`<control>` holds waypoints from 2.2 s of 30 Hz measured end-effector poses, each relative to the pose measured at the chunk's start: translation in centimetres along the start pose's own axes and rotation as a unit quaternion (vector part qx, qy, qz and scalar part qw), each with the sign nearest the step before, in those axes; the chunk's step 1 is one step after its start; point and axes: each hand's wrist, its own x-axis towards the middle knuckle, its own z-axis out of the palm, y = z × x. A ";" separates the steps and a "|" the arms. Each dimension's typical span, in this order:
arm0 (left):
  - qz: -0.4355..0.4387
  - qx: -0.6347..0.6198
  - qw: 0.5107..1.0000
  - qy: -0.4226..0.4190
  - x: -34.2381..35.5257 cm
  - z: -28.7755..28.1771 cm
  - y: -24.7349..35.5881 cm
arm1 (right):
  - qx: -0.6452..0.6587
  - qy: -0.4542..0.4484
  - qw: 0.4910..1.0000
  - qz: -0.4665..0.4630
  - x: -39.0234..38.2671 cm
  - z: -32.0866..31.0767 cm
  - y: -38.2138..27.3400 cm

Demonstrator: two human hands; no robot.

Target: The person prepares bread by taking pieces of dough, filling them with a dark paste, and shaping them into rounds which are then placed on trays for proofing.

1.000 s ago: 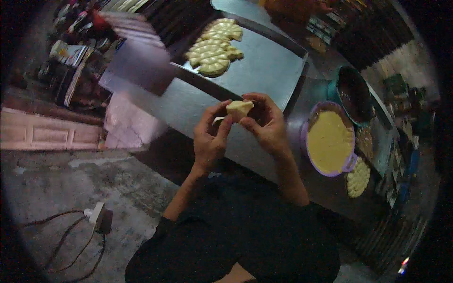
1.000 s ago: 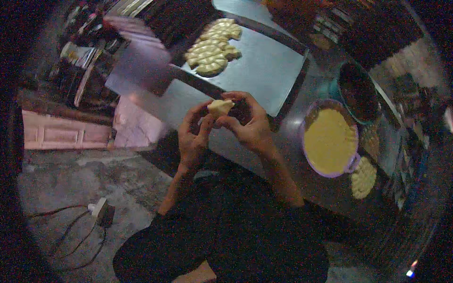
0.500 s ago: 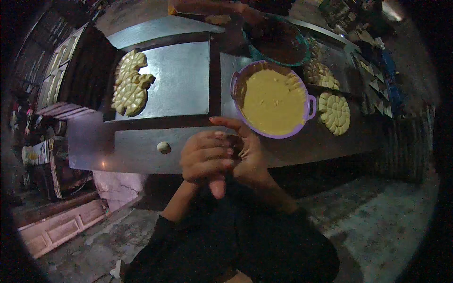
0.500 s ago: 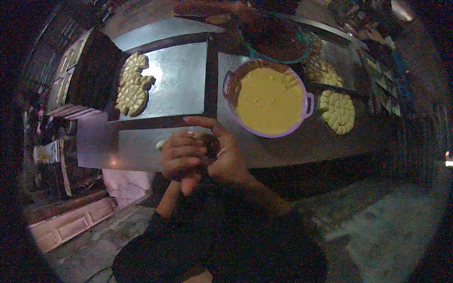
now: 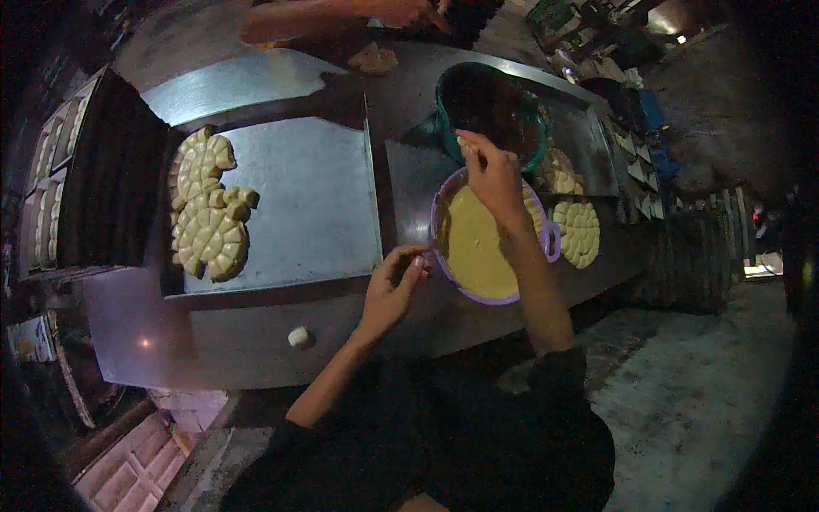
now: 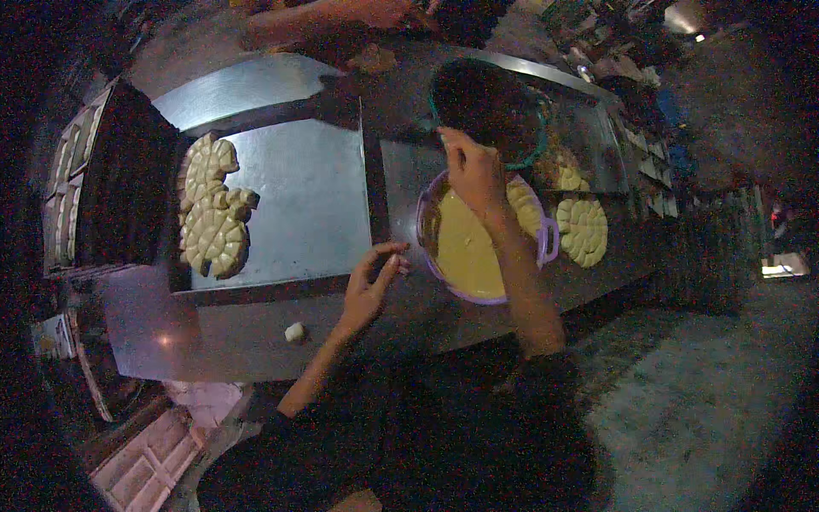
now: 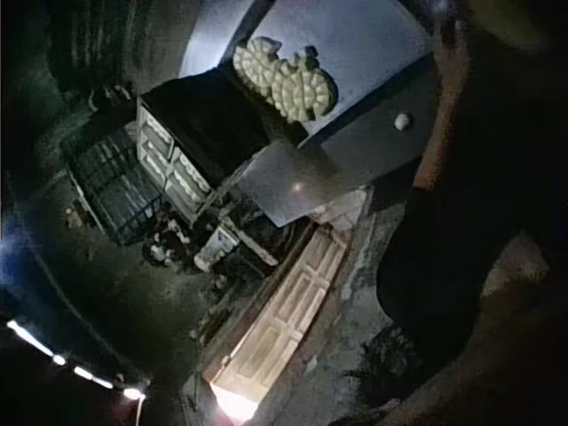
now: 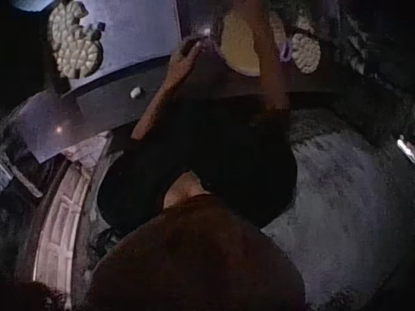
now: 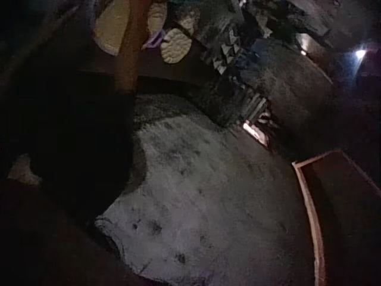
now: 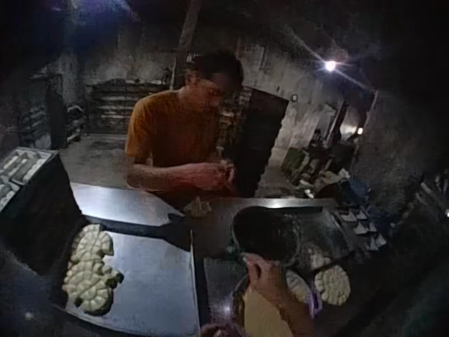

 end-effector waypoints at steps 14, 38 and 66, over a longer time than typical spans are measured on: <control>-0.073 -0.151 0.985 -0.039 3.5 -4.2 -1.2 | -0.019 -0.044 0.979 0.196 4.6 0.3 7.3; 0.052 -0.110 0.992 0.039 -7.9 5.4 6.1 | 0.383 -0.124 0.908 -0.120 -15.9 -5.2 -8.2; 0.063 -0.014 0.975 0.213 -20.1 13.3 4.1 | 0.397 -0.306 0.835 -0.228 -23.1 -11.0 -8.5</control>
